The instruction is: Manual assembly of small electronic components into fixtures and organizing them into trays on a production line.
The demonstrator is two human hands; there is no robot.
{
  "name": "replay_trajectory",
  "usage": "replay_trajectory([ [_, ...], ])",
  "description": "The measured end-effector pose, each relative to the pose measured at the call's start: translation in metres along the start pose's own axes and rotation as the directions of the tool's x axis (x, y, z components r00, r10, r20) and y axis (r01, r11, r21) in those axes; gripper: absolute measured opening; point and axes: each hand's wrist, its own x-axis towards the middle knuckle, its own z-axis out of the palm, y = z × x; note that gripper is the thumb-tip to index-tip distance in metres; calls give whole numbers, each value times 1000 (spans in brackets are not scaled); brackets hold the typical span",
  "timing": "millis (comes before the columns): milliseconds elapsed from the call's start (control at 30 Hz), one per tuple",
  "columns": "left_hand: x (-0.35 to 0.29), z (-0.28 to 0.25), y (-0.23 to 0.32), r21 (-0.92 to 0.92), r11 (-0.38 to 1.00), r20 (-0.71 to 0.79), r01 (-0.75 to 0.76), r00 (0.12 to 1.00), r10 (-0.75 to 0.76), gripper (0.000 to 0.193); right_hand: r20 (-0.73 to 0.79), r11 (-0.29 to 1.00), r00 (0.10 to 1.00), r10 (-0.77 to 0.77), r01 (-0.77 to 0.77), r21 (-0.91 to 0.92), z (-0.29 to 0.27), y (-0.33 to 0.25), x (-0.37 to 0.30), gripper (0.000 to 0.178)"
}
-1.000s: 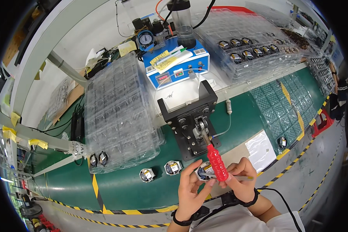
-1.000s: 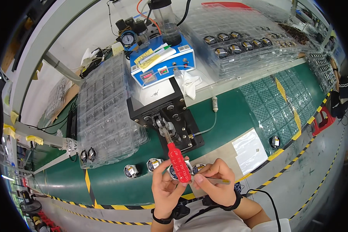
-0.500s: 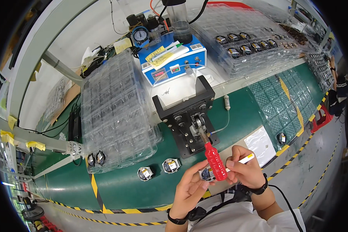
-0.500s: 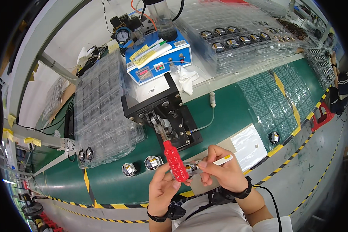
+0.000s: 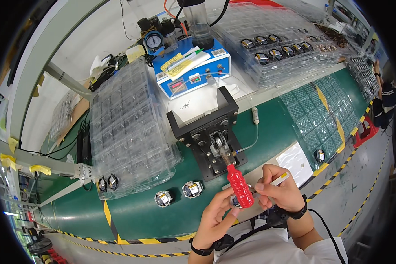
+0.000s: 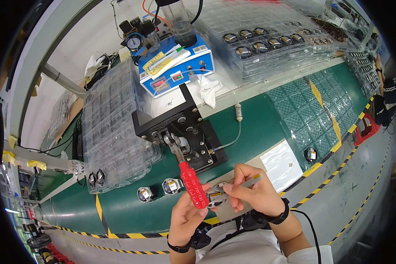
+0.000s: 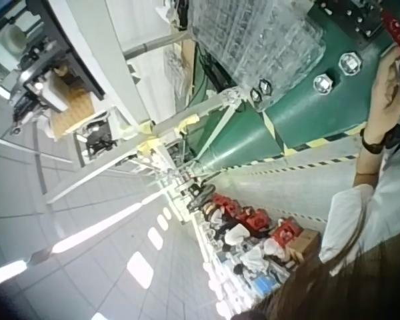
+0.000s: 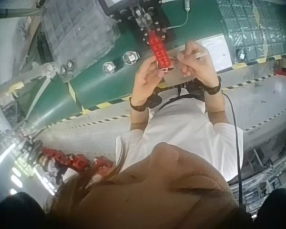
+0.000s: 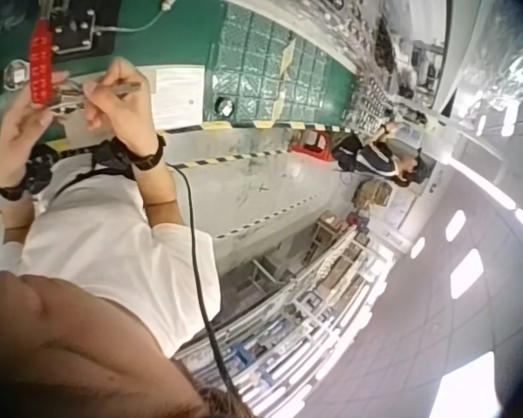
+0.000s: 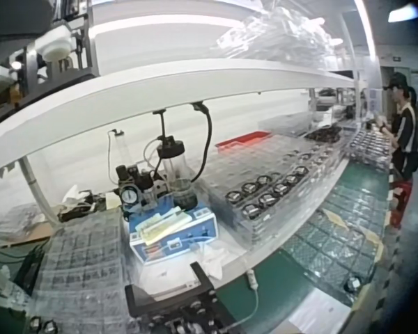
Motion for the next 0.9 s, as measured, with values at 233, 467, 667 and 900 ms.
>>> replay_trajectory([
  [233,3,6,0,-23,999,-112,35,993,-38,46,-62,999,998,-31,33,28,2,6,-2,26],
  [467,8,15,1,-25,1000,-187,-12,982,7,46,-119,994,989,-85,92,56,6,6,-5,26],
  [667,8,18,-1,-1,1000,-187,-1,982,1,46,-131,989,984,-117,127,72,9,5,-8,25],
  [900,9,23,6,14,1000,-234,-1,972,4,42,-153,975,964,-218,220,-6,10,1,-13,24],
])
